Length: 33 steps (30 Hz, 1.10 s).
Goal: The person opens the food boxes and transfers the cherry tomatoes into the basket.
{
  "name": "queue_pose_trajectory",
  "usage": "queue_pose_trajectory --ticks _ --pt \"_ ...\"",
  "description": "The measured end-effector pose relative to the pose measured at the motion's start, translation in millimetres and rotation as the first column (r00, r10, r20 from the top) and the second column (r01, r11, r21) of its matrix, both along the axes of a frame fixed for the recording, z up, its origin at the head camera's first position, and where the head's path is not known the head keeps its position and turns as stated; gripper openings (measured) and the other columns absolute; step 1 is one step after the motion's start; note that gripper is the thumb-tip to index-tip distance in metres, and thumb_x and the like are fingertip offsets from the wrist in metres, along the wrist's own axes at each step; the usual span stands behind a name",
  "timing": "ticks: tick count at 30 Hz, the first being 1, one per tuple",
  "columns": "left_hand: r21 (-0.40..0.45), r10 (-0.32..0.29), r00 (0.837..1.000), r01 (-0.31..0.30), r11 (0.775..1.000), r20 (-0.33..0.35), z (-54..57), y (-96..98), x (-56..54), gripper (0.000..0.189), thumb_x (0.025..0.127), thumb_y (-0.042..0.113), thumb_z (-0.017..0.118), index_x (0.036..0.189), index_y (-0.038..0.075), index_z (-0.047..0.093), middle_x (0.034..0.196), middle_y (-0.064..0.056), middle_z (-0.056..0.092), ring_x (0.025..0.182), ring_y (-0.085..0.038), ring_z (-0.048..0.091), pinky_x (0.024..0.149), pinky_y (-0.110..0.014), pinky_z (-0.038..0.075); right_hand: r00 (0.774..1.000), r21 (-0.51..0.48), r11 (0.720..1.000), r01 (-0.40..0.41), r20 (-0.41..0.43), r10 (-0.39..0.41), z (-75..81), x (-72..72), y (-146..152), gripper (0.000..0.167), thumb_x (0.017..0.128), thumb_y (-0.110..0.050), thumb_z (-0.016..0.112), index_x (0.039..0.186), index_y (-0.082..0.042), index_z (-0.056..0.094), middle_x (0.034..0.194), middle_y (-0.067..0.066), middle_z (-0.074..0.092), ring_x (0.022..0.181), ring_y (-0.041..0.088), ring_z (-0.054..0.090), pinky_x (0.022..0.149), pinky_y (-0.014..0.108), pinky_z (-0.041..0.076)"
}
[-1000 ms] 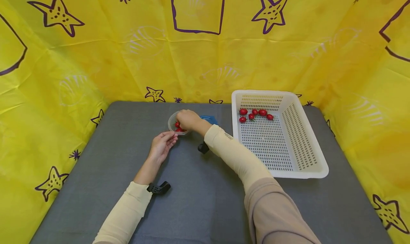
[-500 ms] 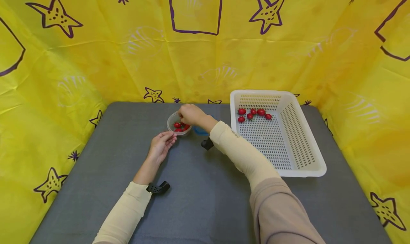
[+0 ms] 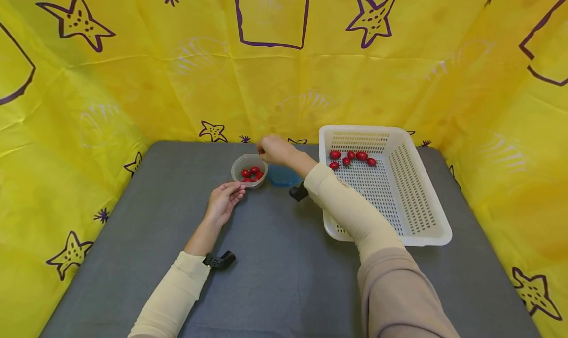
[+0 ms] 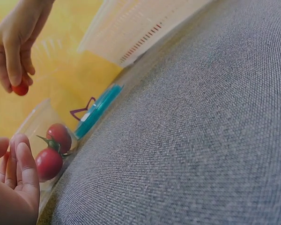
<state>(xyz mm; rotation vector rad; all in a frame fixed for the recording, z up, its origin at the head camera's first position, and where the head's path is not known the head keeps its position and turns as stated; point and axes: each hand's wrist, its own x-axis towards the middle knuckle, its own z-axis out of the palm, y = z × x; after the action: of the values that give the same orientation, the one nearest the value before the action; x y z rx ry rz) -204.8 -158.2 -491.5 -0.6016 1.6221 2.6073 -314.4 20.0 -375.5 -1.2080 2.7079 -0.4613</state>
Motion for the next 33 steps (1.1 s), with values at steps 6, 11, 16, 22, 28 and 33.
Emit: queue_pose_trajectory --ticks 6,11,16,22,28,33 --pt "-0.008 -0.002 1.0 0.002 1.0 0.007 1.7 -0.6 0.4 0.007 0.097 0.004 0.056 0.091 0.007 0.058 0.07 0.005 0.069 0.064 -0.005 0.066 0.064 -0.018 0.055 1.0 -0.05 0.999 0.019 -0.007 -0.019 8.3 -4.1 16.5 0.022 0.094 -0.011 0.063 0.111 0.0 0.069 0.108 0.017 0.067 0.097 0.028 0.062 0.086 0.039 0.053" --pt "-0.016 -0.004 1.0 0.004 1.0 0.011 1.5 -0.6 0.5 0.002 0.097 0.005 0.057 0.096 0.003 0.056 0.069 0.005 0.069 0.064 -0.005 0.066 0.065 -0.017 0.055 0.999 -0.127 0.992 0.023 -0.026 -0.027 13.7 -8.3 30.6 0.02 0.09 -0.007 0.066 0.106 0.004 0.069 0.104 0.019 0.068 0.096 0.031 0.065 0.087 0.041 0.054" --pt "-0.025 -0.003 1.0 0.003 1.0 0.019 2.8 0.2 1.3 0.004 0.097 0.006 0.058 0.096 0.003 0.056 0.07 0.005 0.07 0.064 -0.005 0.066 0.067 -0.018 0.055 0.998 -0.194 0.979 0.062 -0.007 -0.065 20.3 -9.2 44.4 0.017 0.088 -0.004 0.067 0.103 0.006 0.068 0.101 0.021 0.07 0.094 0.032 0.068 0.087 0.042 0.055" --pt "-0.027 0.002 1.0 -0.001 1.0 0.019 2.3 0.2 0.7 0.004 0.097 0.007 0.057 0.094 0.004 0.056 0.07 0.006 0.069 0.064 -0.005 0.066 0.067 -0.018 0.055 0.992 -0.19 0.974 0.121 -0.012 -0.126 27.1 -9.1 58.8 0.019 0.089 -0.007 0.068 0.105 0.003 0.068 0.104 0.02 0.07 0.094 0.032 0.068 0.086 0.043 0.055" --pt "-0.028 0.002 0.999 -0.001 1.0 0.032 1.4 0.6 -0.2 0.007 0.096 0.007 0.059 0.099 0.002 0.055 0.069 0.006 0.07 0.063 -0.005 0.066 0.066 -0.018 0.055 0.985 -0.186 0.969 0.164 -0.02 -0.17 28.9 -11.4 75.2 0.023 0.087 -0.01 0.071 0.105 0.004 0.069 0.102 0.02 0.07 0.093 0.032 0.068 0.085 0.044 0.054" --pt "-0.032 -0.004 0.999 0.005 0.999 0.042 1.1 -0.3 -0.1 0.007 0.097 0.008 0.058 0.099 0.002 0.056 0.07 0.005 0.07 0.064 -0.005 0.066 0.068 -0.019 0.055 0.978 -0.195 0.959 0.205 0.011 -0.207 28.8 -13.2 88.9 0.024 0.087 -0.011 0.071 0.105 0.005 0.069 0.102 0.021 0.07 0.093 0.032 0.067 0.085 0.045 0.054"
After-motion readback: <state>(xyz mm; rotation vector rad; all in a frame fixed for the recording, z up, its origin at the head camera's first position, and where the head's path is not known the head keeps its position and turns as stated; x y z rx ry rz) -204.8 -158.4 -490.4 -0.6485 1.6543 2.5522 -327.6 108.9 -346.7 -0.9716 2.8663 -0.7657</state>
